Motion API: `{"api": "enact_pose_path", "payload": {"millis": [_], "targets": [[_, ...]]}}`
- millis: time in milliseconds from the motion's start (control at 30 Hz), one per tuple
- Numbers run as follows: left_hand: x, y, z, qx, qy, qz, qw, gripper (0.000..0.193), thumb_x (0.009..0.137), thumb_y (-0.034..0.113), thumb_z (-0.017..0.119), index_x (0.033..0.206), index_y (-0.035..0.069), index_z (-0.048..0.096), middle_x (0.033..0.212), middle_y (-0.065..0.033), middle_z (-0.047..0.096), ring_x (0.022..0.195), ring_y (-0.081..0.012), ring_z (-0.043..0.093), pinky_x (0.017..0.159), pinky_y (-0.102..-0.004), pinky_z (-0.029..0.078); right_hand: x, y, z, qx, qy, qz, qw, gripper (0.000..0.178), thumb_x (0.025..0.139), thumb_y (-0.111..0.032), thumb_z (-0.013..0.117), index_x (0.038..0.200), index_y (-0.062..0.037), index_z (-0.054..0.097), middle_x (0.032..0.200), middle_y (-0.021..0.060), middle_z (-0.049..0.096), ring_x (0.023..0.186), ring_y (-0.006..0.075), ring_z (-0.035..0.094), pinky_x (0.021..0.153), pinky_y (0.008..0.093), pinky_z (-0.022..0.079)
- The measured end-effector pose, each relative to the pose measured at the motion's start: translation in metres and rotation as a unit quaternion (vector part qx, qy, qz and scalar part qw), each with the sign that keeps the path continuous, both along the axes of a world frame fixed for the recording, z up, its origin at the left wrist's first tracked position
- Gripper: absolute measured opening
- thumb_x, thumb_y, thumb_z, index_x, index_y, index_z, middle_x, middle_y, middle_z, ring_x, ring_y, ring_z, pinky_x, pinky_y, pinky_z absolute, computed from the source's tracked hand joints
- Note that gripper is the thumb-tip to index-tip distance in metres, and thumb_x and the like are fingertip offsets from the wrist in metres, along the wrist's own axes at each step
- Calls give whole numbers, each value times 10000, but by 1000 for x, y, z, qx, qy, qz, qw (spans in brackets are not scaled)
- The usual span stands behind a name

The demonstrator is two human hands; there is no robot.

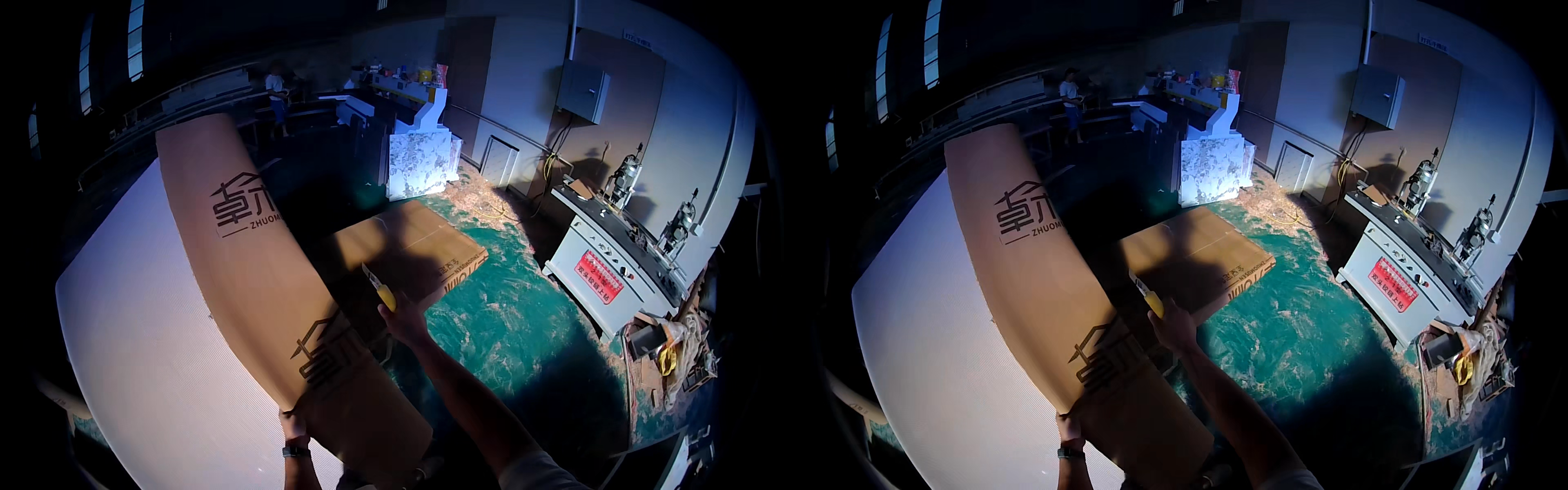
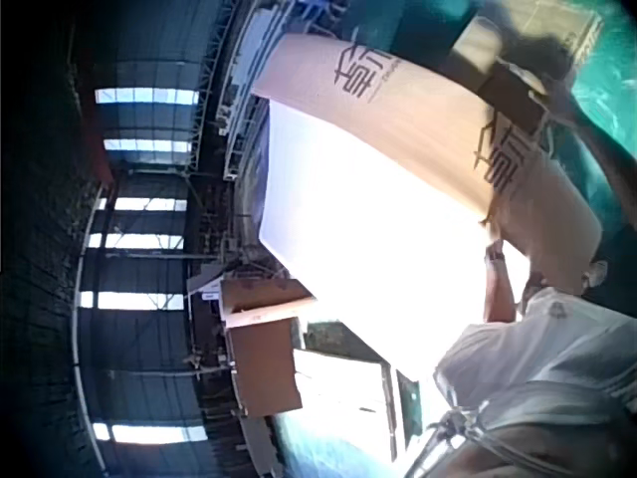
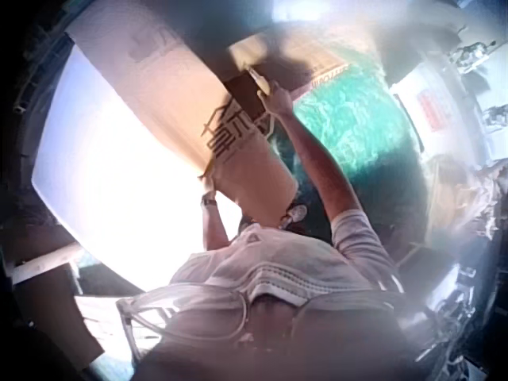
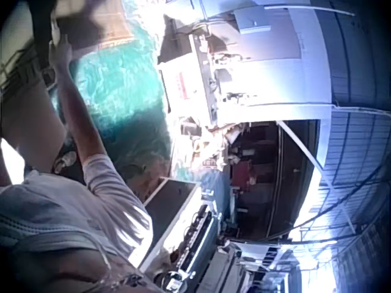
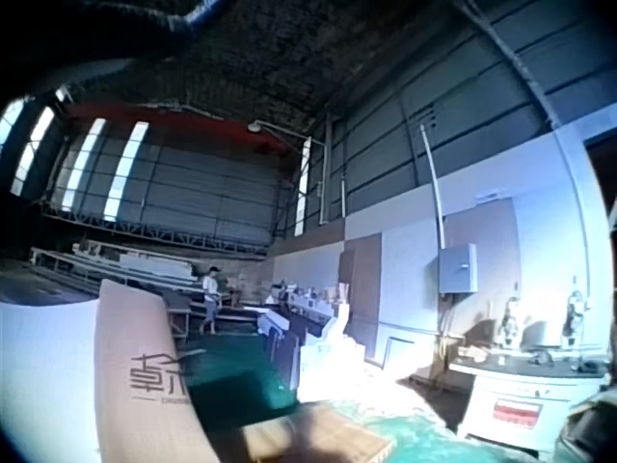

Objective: The person uses a utility knife to cut a large piece of cardboard on a green workbench. They then apply yellow tape to the edges of the cut cardboard and proceed to cut a large roll of corrugated material, unrolling it onto the table.

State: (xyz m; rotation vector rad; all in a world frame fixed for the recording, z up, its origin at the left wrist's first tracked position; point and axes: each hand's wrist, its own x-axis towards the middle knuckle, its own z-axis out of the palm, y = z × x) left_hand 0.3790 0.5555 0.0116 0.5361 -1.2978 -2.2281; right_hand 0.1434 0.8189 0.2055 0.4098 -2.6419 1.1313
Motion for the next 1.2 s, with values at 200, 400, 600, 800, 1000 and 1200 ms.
{"api": "enact_pose_path", "payload": {"millis": [200, 400, 600, 800, 1000, 1200], "targets": [[-129, -31, 81, -290, -121, -22, 949, 635, 751, -144, 365, 1361, 0, 466, 1170, -128, 637, 1020, -236, 627, 922, -287, 496, 2, 235, -138, 4, -361, -106, 927, 439, 867, -397, 654, 1076, -13, 613, 924, 146, 715, 830, 258, 709, 726, 405, 545], [-288, -37, 130, -516, -267, -21, 814, 595, 640, 100, 691, 1198, -13, 518, 1014, -138, 651, 825, -278, 643, 650, -377, 566, -104, 454, -167, 69, -283, -196, 936, 428, 863, -384, 679, 1036, -4, 586, 860, 146, 711, 787, 298, 708, 714, 443, 545], [-462, 49, 134, -493, -355, -44, 793, 613, 575, 55, 727, 1157, -41, 562, 821, -156, 683, 705, -311, 671, 560, -387, 566, -174, 654, -171, 167, -259, -262, 915, 419, 851, -485, 630, 1032, -112, 570, 974, 187, 689, 919, 391, 661, 764, 505, 521], [-658, 241, 66, -711, -492, -236, 444, 325, 610, 138, 703, 912, 21, 733, 1029, -239, 700, 1014, -388, 670, 900, -445, 545, -13, 830, -333, -79, -415, -566, 708, 248, 851, -205, 697, 982, -12, 611, 724, 47, 646, 629, 167, 662, 569, 309, 532], [-760, 291, 84, -638, -472, -191, 579, 429, 571, 96, 711, 980, -27, 667, 1008, -264, 683, 967, -412, 664, 852, -470, 554, 35, 814, -356, -76, -649, -515, 555, 241, 844, -192, 686, 985, -11, 615, 652, 80, 611, 539, 213, 625, 515, 349, 522], [-915, 482, 118, -547, -396, -201, 710, 261, 636, 102, 652, 820, -83, 663, 744, -235, 684, 704, -353, 690, 655, -416, 539, -173, 935, -355, 72, -599, -348, 718, 244, 852, -234, 678, 943, -16, 616, 668, 102, 617, 570, 244, 624, 530, 377, 511]]}}
